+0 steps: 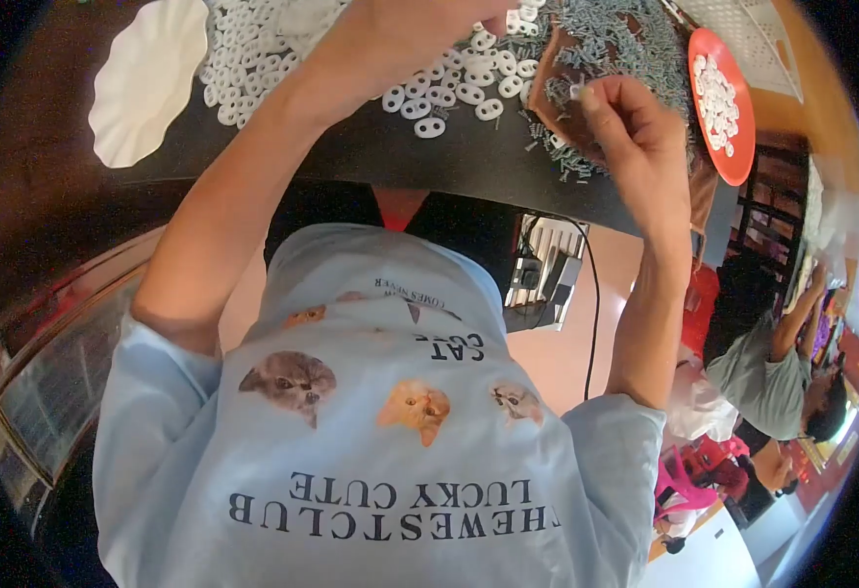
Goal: Assembling small white plastic chain links by hand at a table.
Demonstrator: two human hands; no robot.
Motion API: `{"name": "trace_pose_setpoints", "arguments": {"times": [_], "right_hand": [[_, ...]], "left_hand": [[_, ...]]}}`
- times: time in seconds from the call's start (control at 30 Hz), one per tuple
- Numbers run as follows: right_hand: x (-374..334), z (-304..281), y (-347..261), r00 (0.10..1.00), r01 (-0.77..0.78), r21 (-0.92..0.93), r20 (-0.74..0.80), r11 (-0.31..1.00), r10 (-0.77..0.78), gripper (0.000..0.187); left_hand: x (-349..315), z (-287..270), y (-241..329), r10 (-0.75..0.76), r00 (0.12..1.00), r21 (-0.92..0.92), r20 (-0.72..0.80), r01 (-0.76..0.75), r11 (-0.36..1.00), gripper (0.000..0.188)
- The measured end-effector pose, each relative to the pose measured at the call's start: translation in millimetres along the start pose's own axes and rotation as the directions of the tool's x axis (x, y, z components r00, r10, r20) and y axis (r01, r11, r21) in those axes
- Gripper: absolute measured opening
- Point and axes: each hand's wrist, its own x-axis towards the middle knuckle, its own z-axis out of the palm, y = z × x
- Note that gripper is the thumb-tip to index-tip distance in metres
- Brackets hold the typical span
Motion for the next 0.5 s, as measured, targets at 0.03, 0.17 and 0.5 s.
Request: {"name": "trace_pose_setpoints", "arguments": {"times": [0.03, 0.17, 0.5], "right_hand": [[-2.5, -1.4, -1.0, 0.998, -0.026, -0.014, 0.062, 1.000, 0.027, 0.018], [-11.0, 11.7, -17.3, 0.984, 0.056, -0.068, 0.174, 0.996, -0.043, 0.014], [-6.0, 23.6, -24.9, 0.965, 0.214, -0.288, 0.213, 0.933, -0.155, 0.016]], "left_hand": [[-3.2, -0.3, -0.7, 0.021, 1.000, -0.070, -0.010, -0.022, 0.997, 0.014], [-12.5, -2.2, 2.8, -0.035, 0.998, -0.112, -0.054, 0.029, 0.993, 0.014], [-24.6, -3.3, -2.6, 0.186, 0.982, -0.106, -0.032, -0.188, 0.976, 0.015]]}}
